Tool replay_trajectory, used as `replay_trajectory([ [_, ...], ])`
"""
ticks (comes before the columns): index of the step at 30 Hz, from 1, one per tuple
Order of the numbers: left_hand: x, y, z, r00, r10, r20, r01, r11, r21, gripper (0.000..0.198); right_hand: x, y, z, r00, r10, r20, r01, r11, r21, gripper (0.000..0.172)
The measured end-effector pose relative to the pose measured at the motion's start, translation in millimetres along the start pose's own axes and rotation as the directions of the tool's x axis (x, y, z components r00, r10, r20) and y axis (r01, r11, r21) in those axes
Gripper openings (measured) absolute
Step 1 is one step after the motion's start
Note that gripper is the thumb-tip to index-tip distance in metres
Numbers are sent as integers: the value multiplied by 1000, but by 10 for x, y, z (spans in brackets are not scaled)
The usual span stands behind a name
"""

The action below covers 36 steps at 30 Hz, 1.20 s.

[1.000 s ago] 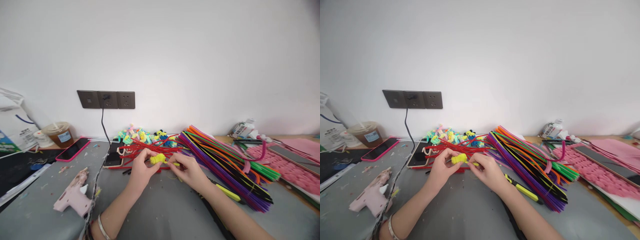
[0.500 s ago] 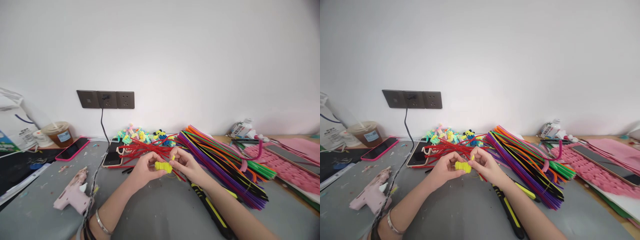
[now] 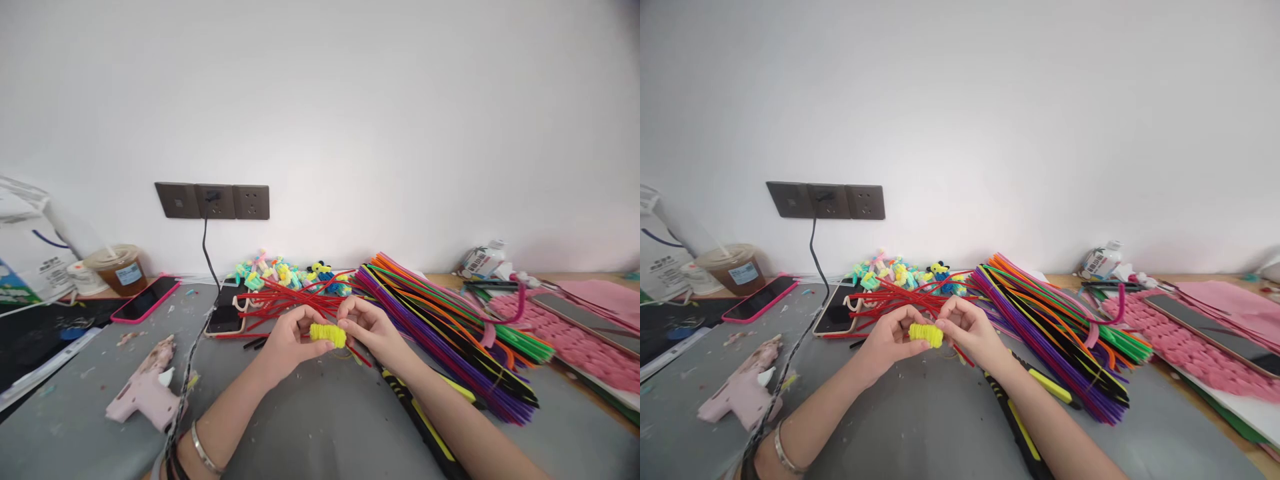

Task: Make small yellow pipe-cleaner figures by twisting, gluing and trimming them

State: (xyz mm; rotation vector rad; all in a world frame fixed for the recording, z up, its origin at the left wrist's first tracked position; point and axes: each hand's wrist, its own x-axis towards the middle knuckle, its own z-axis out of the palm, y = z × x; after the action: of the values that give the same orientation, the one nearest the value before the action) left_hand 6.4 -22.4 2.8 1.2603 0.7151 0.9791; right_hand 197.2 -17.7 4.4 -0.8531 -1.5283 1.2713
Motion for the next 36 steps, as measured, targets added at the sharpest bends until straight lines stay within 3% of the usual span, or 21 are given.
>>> replay_trajectory([
  [6,21,-50,19,990,-51,-129,33,991,-132,35,8,-3,12,981,-168,-96,152,975,-161,29],
  [13,41,-37,20,973,11,-232,-34,995,-96,34,-35,26,39,1000,0,-19,0,1000,-20,24],
  [18,44,-85,-3,978,56,-202,-54,998,13,32,-31,100,56,999,32,-26,-33,999,-15,31],
  [23,33,-68,7,988,-2,-152,1,1000,-8,31,-39,129,81,998,-26,-57,22,997,-70,31],
  [28,20,-61,15,991,-13,-134,8,999,-37,31,-48,101,67,999,-49,-11,48,997,-64,29],
  [36,39,-60,-9,993,-22,-119,19,1000,-21,34,-34,130,15,1000,-4,-9,3,995,-104,30],
])
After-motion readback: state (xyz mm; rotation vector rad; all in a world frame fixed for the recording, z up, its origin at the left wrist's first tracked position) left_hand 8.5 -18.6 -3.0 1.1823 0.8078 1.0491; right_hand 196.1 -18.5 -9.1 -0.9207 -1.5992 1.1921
